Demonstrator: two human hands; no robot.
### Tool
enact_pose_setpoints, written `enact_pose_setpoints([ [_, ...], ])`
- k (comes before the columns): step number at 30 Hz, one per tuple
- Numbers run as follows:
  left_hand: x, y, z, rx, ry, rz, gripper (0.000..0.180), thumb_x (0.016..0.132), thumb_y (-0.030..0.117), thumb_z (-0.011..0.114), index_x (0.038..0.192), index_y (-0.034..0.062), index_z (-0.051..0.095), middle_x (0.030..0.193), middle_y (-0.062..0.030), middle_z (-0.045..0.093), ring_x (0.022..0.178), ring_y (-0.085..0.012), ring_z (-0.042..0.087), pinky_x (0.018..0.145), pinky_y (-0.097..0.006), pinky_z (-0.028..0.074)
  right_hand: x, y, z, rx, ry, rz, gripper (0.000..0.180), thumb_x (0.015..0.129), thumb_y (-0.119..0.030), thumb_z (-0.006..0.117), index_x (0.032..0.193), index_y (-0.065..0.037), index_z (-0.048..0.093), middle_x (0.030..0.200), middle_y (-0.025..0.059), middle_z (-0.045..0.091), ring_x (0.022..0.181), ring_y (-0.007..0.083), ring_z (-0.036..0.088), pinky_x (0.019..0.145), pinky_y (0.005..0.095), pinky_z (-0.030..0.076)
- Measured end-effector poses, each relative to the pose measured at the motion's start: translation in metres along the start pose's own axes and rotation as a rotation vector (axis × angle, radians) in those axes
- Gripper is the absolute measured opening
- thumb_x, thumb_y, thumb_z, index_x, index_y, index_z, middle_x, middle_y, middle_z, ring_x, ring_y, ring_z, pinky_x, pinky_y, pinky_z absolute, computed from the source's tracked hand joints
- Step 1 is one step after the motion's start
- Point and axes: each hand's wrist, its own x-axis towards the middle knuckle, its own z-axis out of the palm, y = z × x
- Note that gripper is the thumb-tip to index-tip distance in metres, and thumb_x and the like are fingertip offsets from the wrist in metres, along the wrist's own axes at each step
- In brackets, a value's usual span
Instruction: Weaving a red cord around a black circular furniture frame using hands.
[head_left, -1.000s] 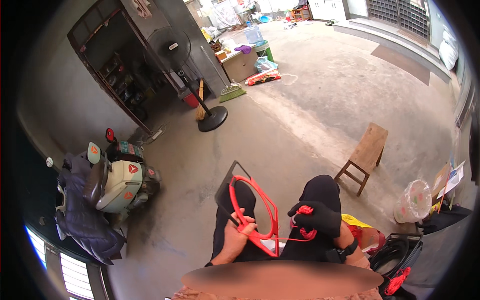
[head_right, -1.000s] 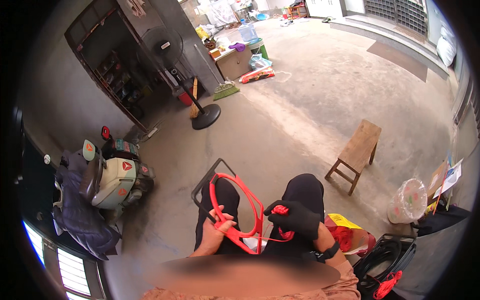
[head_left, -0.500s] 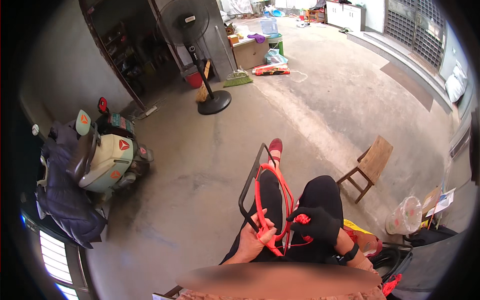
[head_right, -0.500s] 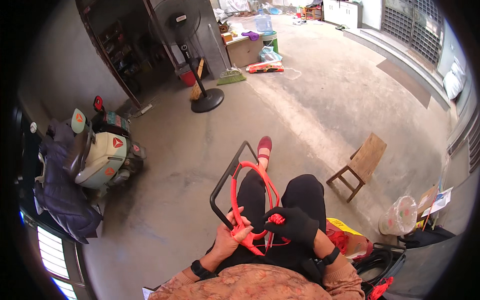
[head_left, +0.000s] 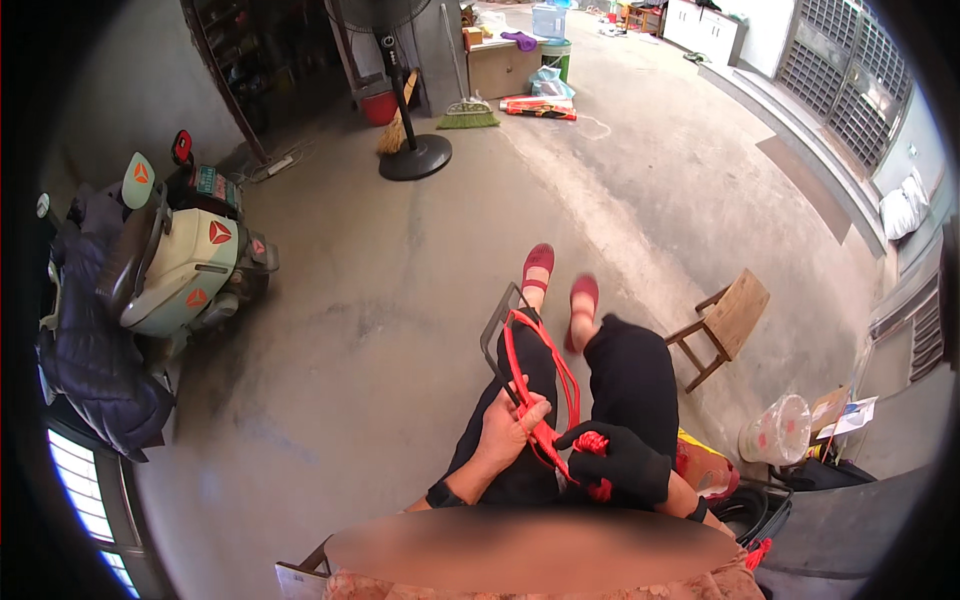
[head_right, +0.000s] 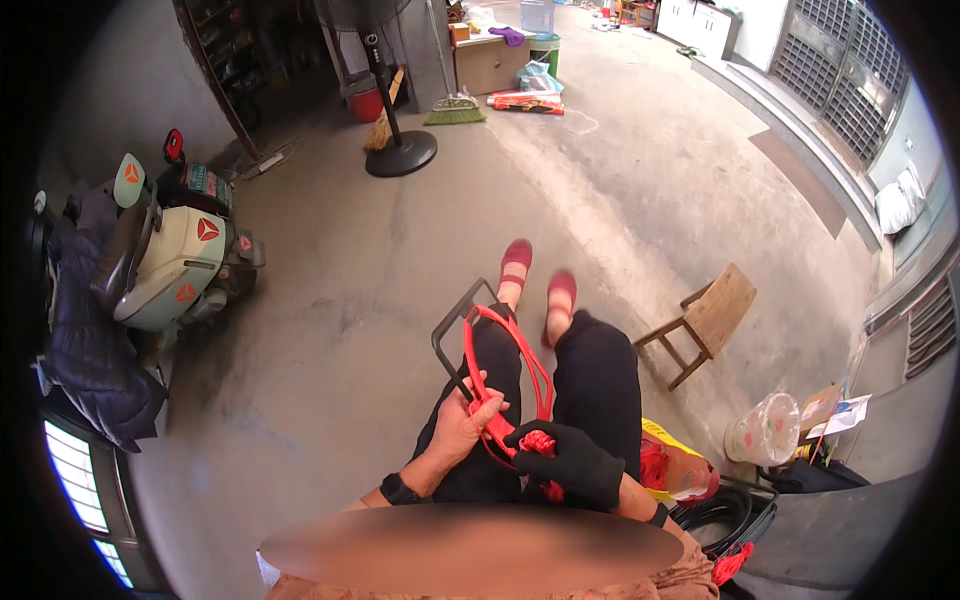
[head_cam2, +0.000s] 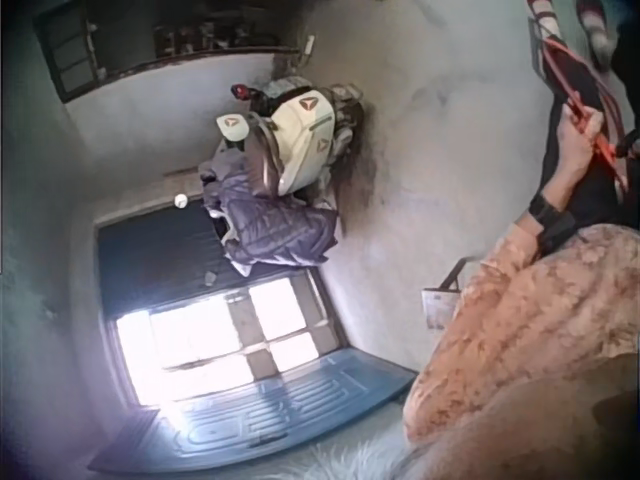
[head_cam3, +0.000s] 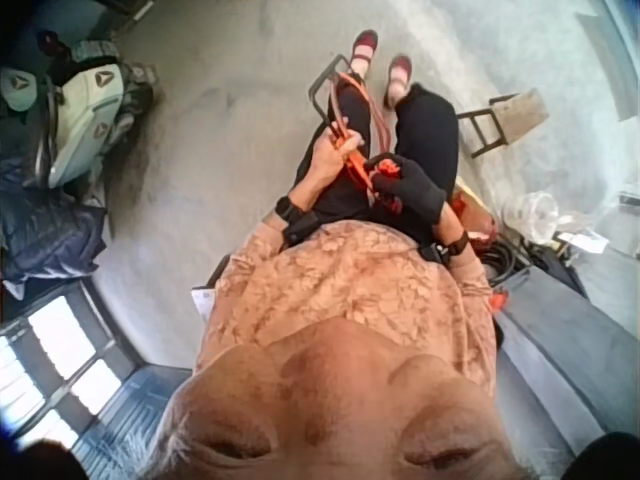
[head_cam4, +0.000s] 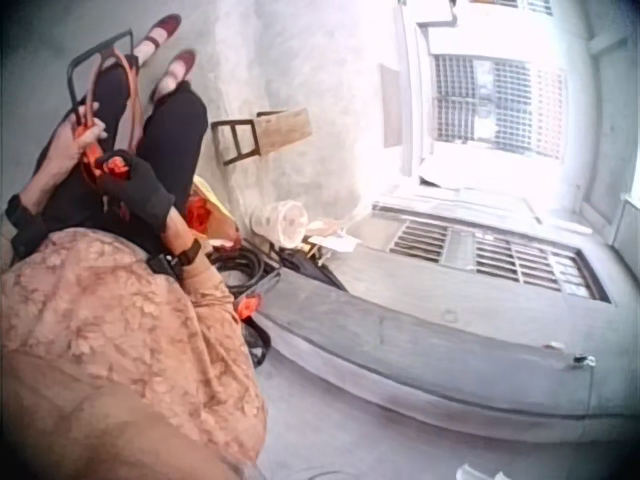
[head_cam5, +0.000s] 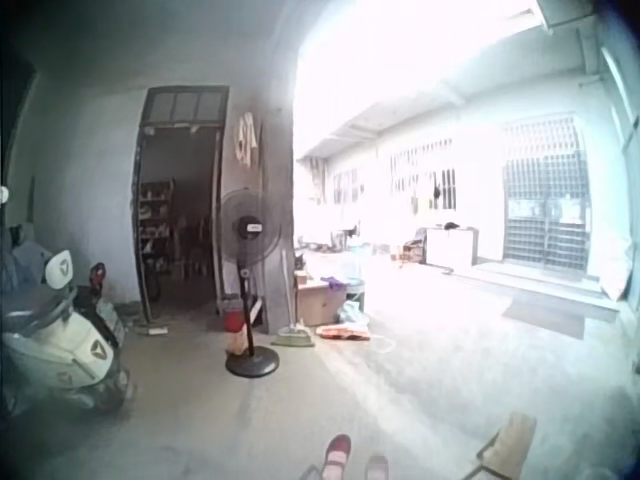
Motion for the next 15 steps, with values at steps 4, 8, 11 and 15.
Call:
enact_pose_setpoints([
  [4, 0.002, 0.011, 0.004, 0.114, -0.023, 0.069, 0.058, 0.092, 0.018, 0.066, 0.136, -0.0038, 0.035, 0.099, -0.0055, 0.063, 0.085, -0.0126, 0.065, 0.054, -0.022, 0.051, 0.004, 0.011, -0.001, 0.049, -0.019, -0.073, 0.028, 0.088, -0.011, 0.068, 0.114, -0.003, 0.062, 0.091, 0.0016, 0.065, 0.081, 0.0069, 0.060, 0.074, 0.0243, 0.050],
  [8, -0.004, 0.024, 0.005, -0.050, -0.083, -0.098, 0.064, 0.090, 0.020, 0.068, 0.140, -0.0012, 0.035, 0.117, -0.0113, 0.058, 0.097, -0.0169, 0.063, 0.059, -0.022, 0.053, 0.004, 0.022, -0.010, 0.454, -0.068, -0.049, 0.023, 0.096, -0.014, 0.057, 0.114, -0.001, 0.061, 0.088, 0.0044, 0.066, 0.071, 0.0082, 0.059, 0.066, 0.0235, 0.049],
  [11, -0.007, 0.030, 0.006, -0.081, -0.181, -0.165, 0.066, 0.090, 0.022, 0.069, 0.141, -0.0013, 0.034, 0.128, -0.0141, 0.054, 0.115, -0.0214, 0.057, 0.067, -0.023, 0.054, 0.001, 0.026, -0.014, 0.603, 0.031, -0.141, 0.026, 0.099, -0.019, 0.052, 0.114, 0.001, 0.059, 0.084, 0.0050, 0.065, 0.067, 0.0094, 0.059, 0.063, 0.0231, 0.048],
  [15, -0.009, 0.035, 0.012, -0.161, -0.141, -0.113, 0.052, 0.093, 0.026, 0.065, 0.132, -0.0009, 0.044, 0.121, -0.0144, 0.057, 0.099, -0.0206, 0.064, 0.066, -0.025, 0.055, -0.001, 0.027, -0.022, 0.773, 0.374, -0.054, 0.028, 0.099, -0.021, 0.051, 0.114, 0.002, 0.058, 0.077, 0.0054, 0.063, 0.065, 0.0098, 0.058, 0.060, 0.0234, 0.046],
])
